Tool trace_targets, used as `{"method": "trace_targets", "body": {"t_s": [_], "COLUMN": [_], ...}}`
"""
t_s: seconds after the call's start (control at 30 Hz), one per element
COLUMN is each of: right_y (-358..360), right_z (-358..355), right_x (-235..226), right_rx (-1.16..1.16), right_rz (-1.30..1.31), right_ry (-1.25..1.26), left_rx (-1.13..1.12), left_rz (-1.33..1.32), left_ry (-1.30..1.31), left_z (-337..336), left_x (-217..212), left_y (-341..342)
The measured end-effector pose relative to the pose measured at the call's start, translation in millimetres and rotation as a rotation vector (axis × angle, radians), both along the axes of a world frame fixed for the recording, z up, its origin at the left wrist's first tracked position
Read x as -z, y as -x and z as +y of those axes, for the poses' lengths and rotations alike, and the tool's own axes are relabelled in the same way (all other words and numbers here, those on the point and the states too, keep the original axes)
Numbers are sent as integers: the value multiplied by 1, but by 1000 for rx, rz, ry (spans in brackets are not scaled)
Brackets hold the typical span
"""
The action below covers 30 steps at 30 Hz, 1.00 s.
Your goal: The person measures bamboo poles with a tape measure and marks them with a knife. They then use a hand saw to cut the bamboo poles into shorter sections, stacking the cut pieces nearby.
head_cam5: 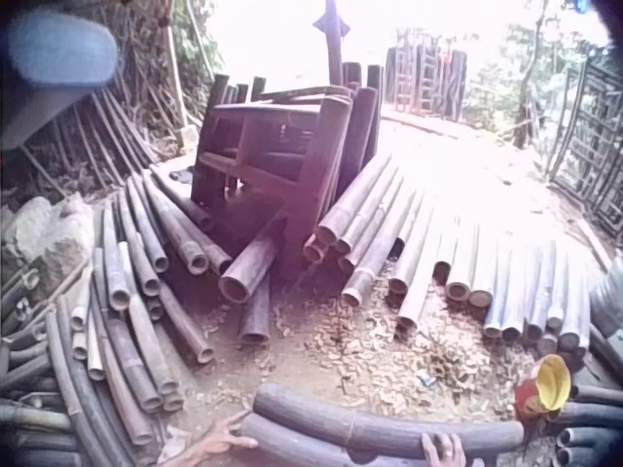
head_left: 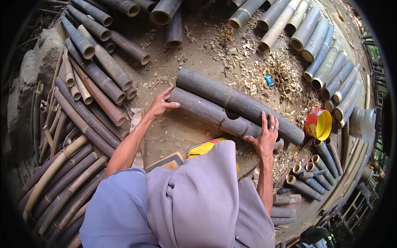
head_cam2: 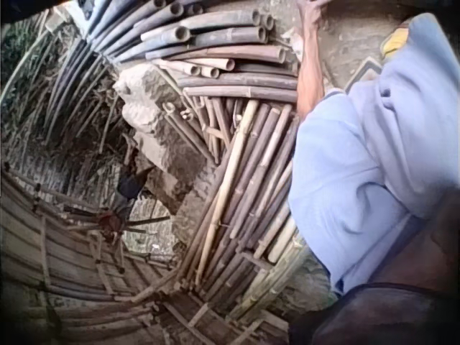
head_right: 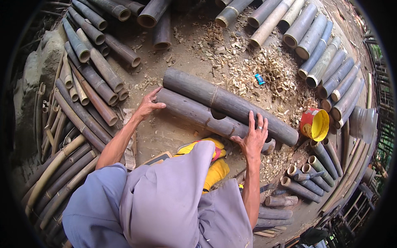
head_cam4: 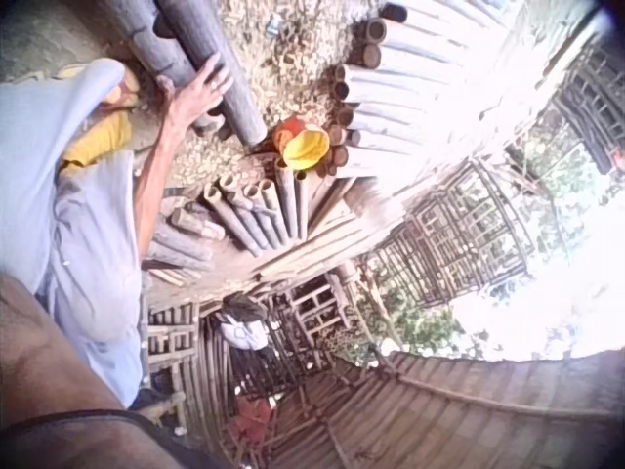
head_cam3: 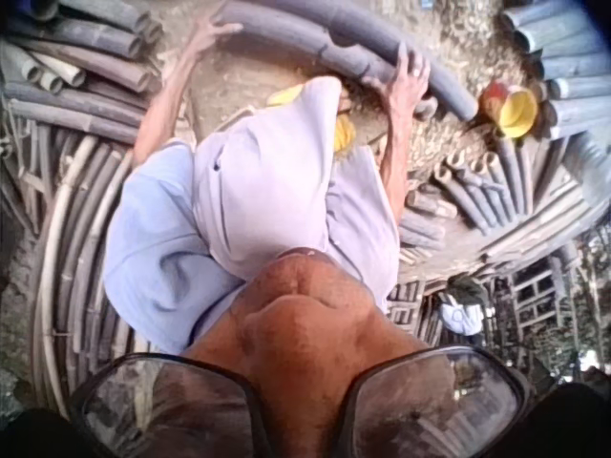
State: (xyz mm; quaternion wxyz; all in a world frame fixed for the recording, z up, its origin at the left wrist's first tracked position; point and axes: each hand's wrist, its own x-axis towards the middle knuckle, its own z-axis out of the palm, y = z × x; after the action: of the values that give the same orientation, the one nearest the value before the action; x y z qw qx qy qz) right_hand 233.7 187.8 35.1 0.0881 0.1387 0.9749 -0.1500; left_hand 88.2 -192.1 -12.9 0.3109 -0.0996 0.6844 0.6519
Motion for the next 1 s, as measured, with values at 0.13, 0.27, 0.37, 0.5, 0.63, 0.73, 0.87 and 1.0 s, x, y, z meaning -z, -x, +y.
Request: {"method": "trace_targets", "body": {"t_s": [0.13,0.27,0.37,0.5,0.63,0.73,0.87,1.0], "right_y": [2,0,-1,1,0,-3,-6,-4], "right_z": [-1,0,1,0,3,4,6,5], "right_x": [-4,-4,-4,-4,-2,1,5,7], "right_rx": [4,3,5,29,16,25,34,27], "right_rz": [2,1,11,7,38,48,51,64], "right_ry": [5,7,15,23,22,33,49,69], "left_rx": [33,0,-45,-87,-76,-67,-77,-90], "left_rz": [-47,-78,-140,-193,-200,-193,-185,-181], "left_ry": [-93,-110,-213,-232,-188,-164,-123,-120], "left_z": [-3,1,1,4,3,3,7,1], "left_x": [3,2,15,11,9,8,4,8], "left_y": [2,0,-2,-2,2,3,2,-1]}}
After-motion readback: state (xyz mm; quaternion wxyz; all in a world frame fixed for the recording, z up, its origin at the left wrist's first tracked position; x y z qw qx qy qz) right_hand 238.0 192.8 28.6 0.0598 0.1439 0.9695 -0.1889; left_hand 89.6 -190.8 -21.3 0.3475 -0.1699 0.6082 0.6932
